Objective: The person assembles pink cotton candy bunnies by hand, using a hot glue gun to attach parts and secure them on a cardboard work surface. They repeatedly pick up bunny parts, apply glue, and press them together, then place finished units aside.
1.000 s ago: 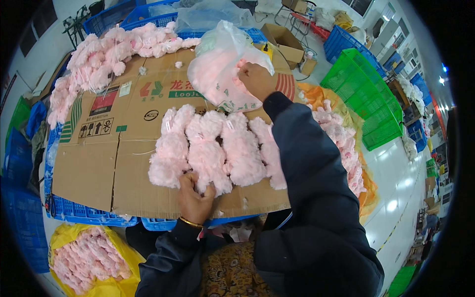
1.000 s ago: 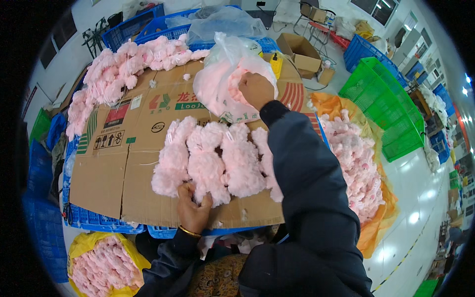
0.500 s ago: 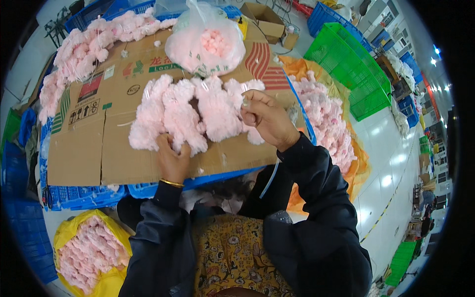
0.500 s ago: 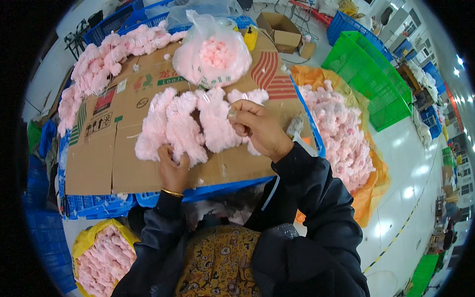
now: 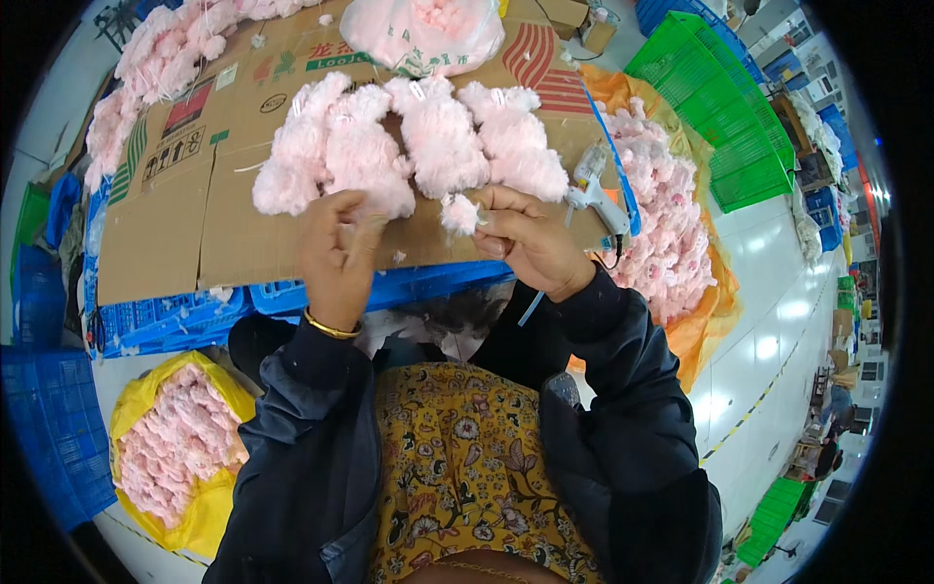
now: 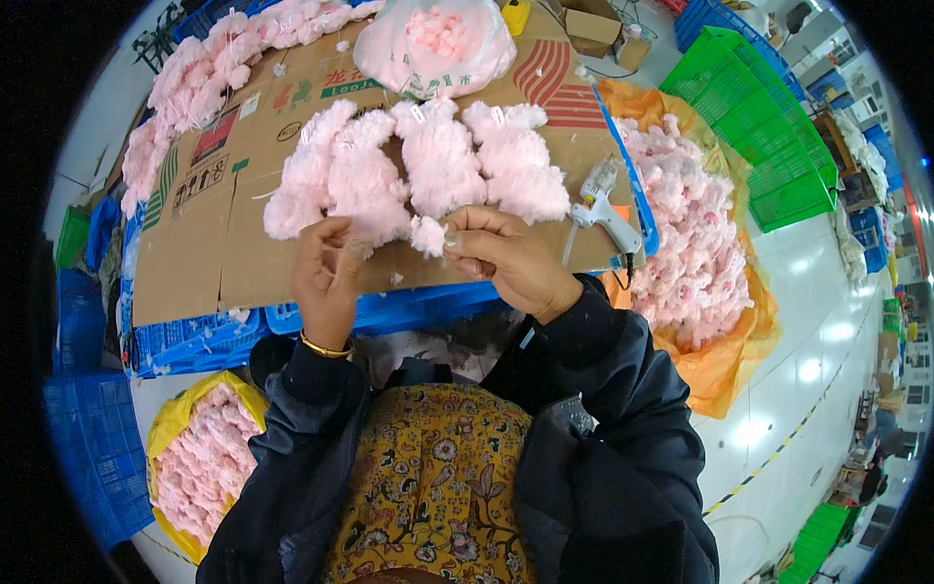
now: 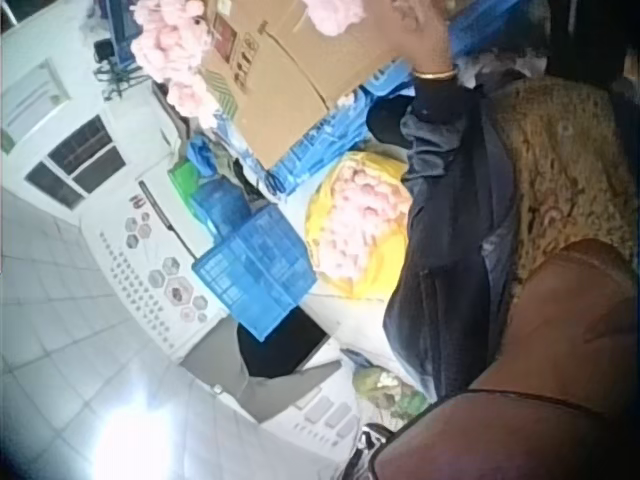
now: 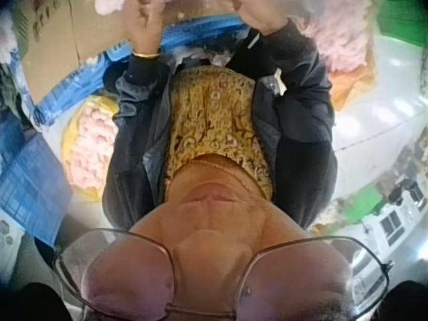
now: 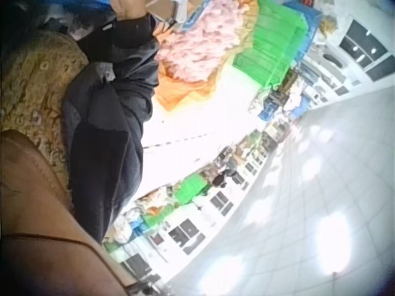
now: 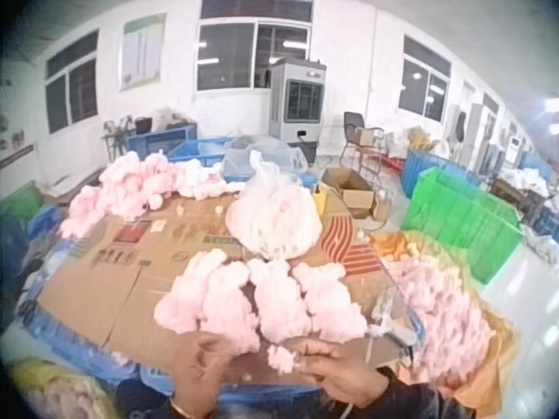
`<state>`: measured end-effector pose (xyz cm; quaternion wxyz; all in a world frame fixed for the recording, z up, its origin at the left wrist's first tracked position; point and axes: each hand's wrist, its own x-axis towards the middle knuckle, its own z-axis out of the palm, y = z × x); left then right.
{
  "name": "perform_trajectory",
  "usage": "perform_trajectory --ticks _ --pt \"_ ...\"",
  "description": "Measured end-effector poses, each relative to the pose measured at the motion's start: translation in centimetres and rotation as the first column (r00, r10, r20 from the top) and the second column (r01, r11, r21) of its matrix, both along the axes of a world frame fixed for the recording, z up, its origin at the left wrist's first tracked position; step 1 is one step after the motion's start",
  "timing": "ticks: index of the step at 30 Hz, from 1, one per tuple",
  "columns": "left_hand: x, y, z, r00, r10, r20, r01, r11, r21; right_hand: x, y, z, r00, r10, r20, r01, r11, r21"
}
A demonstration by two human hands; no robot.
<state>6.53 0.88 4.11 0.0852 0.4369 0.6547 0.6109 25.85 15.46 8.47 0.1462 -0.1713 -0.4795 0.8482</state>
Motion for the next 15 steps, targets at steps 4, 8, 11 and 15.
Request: perform_trajectory --ticks 4,8,11,15 --pt "3.4 0.3 3.1 0.859 -0.374 0.351 0.366 0.926 0.091 -0.1 -1.0 -0.6 0.999 0.012 0.046 -0.013 1.0 0.022" --pt "2.7 -0.3 1.4 0.754 -0.472 0.456 0.487 0.869 0.093 0.3 -1.3 -1.3 0.998 -0.019 0.063 0.018 1.0 0.017" --pt "1.2 -1.9 1.8 0.788 -0.583 0.198 0.606 0.677 -0.417 0.9 -1.5 -1.5 0.995 -0.073 0.069 0.069 0.996 0.054" --pt "2.1 -2.4 3.0 0.889 -0.431 0.157 0.44 0.705 -0.556 0.6 -2.1 -2.1 0.986 -0.101 0.13 0.06 0.956 0.287"
